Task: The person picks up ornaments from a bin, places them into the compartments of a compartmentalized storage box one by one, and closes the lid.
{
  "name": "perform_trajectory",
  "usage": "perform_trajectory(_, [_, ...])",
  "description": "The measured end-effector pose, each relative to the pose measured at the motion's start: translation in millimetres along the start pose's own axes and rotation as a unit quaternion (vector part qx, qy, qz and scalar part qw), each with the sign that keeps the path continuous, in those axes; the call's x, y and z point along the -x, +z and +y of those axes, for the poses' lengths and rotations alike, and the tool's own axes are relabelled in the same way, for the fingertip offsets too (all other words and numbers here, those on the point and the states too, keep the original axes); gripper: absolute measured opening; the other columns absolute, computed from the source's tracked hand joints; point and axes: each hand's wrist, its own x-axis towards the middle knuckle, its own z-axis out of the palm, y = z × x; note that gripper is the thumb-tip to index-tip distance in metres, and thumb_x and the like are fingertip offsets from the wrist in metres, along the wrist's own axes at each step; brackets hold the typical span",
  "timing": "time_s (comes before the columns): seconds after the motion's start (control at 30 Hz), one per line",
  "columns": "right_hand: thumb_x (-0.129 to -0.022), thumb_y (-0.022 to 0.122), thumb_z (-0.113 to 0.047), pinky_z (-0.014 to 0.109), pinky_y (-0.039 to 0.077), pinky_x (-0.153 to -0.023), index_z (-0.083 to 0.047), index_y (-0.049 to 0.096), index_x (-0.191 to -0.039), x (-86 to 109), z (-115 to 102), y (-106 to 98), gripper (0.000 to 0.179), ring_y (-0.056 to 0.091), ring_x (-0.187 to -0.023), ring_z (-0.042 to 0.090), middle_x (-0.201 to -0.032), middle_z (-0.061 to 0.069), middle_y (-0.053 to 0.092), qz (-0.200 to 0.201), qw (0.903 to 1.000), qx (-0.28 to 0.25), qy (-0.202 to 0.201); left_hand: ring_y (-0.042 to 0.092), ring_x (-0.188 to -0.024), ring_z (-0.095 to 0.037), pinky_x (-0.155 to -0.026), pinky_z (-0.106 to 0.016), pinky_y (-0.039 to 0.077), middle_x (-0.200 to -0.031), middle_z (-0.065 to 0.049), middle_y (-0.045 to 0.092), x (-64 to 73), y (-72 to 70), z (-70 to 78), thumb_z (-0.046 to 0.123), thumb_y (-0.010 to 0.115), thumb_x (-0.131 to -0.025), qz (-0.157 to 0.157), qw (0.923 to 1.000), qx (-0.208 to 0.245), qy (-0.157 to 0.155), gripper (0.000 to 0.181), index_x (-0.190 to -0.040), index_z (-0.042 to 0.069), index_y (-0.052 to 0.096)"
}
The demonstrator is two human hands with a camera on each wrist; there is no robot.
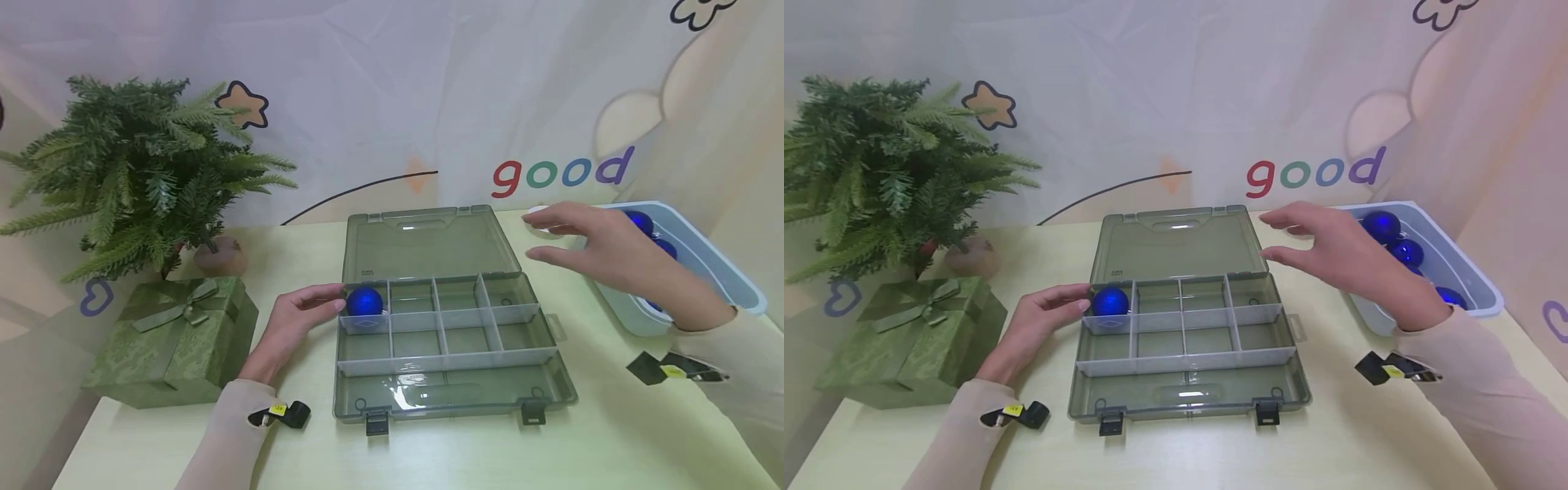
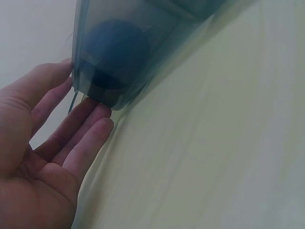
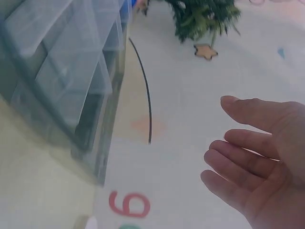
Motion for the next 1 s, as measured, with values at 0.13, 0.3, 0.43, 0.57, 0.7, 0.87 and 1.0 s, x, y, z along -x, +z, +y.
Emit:
perform_trajectory(0.13, [-0.093,0.086,-0.02,0.04,0.058,-0.099,-0.011,0.068,-0.141,12.7,20.3,-16.0,0.052,0.069,-0.118,0.04,-0.134,0.016,0.071,0.022,0.9987,0.027,0.037,0.065,-0.123,-0.02,-0.102,-0.031,0.056,-0.129,-0.004,0.074,0.6,-0.2,0.7,0.025,0.083,-0.097,0.0,1.0,-0.001,-0.002,0.039,-0.133,0.012,0.076])
perform_trajectory(0.3, [-0.098,0.081,-0.024,0.007,0.047,-0.092,-0.006,0.065,-0.143,21.0,42.0,-31.6,0.051,0.066,-0.119,0.048,-0.136,0.024,0.067,0.031,0.9957,0.035,0.081,0.066,-0.122,-0.021,-0.101,-0.032,0.056,-0.13,-0.004,0.074,0.7,0.2,0.8,0.026,0.083,-0.096,-0.001,1.0,-0.003,0.0,0.041,-0.133,0.011,0.075])
perform_trajectory(0.43, [-0.102,0.076,-0.028,0.007,0.047,-0.089,-0.004,0.062,-0.145,24.0,58.1,-38.6,0.052,0.062,-0.122,0.054,-0.14,0.027,0.063,0.036,0.9924,0.024,0.115,0.067,-0.12,-0.02,-0.1,-0.03,0.056,-0.129,-0.004,0.074,0.8,0.9,0.8,0.026,0.083,-0.096,0.003,1.0,-0.008,-0.002,0.04,-0.132,0.012,0.076])
perform_trajectory(0.57, [-0.103,0.075,-0.029,-0.006,0.031,-0.074,-0.002,0.061,-0.145,26.7,74.8,-42.0,0.052,0.061,-0.121,0.057,-0.141,0.029,0.062,0.045,0.9893,0.014,0.138,0.068,-0.118,-0.019,-0.099,-0.029,0.057,-0.129,-0.005,0.074,-0.1,1.2,0.1,0.025,0.083,-0.096,0.005,0.9999,-0.009,0.0,0.04,-0.132,0.01,0.076])
perform_trajectory(0.7, [-0.105,0.071,-0.033,-0.006,0.031,-0.069,0.001,0.059,-0.146,29.1,92.0,-42.7,0.054,0.059,-0.121,0.06,-0.142,0.033,0.059,0.049,0.9856,0.01,0.161,0.068,-0.117,-0.019,-0.099,-0.029,0.056,-0.129,-0.007,0.074,-0.2,0.5,-0.3,0.024,0.083,-0.097,0.006,0.9999,-0.008,0.004,0.04,-0.132,0.008,0.075])
perform_trajectory(0.87, [-0.106,0.069,-0.035,-0.006,0.034,-0.07,0.003,0.057,-0.146,32.9,113.7,-41.5,0.056,0.068,-0.119,0.036,-0.142,0.035,0.058,0.069,0.9801,-0.004,0.186,0.068,-0.117,-0.018,-0.099,-0.028,0.056,-0.131,-0.009,0.073,-0.3,0.5,-0.3,0.023,0.082,-0.097,0.002,1.0,-0.007,0.006,0.04,-0.133,0.007,0.075])
perform_trajectory(1.0, [-0.107,0.066,-0.037,-0.005,0.035,-0.069,0.005,0.054,-0.148,34.5,128.1,-38.5,0.06,0.061,-0.124,0.05,-0.144,0.036,0.055,0.076,0.9759,-0.012,0.204,0.067,-0.117,-0.017,-0.1,-0.028,0.056,-0.131,-0.01,0.073,-0.8,0.3,-1.1,0.023,0.082,-0.097,0.002,1.0,-0.008,0.004,0.04,-0.133,0.007,0.074])
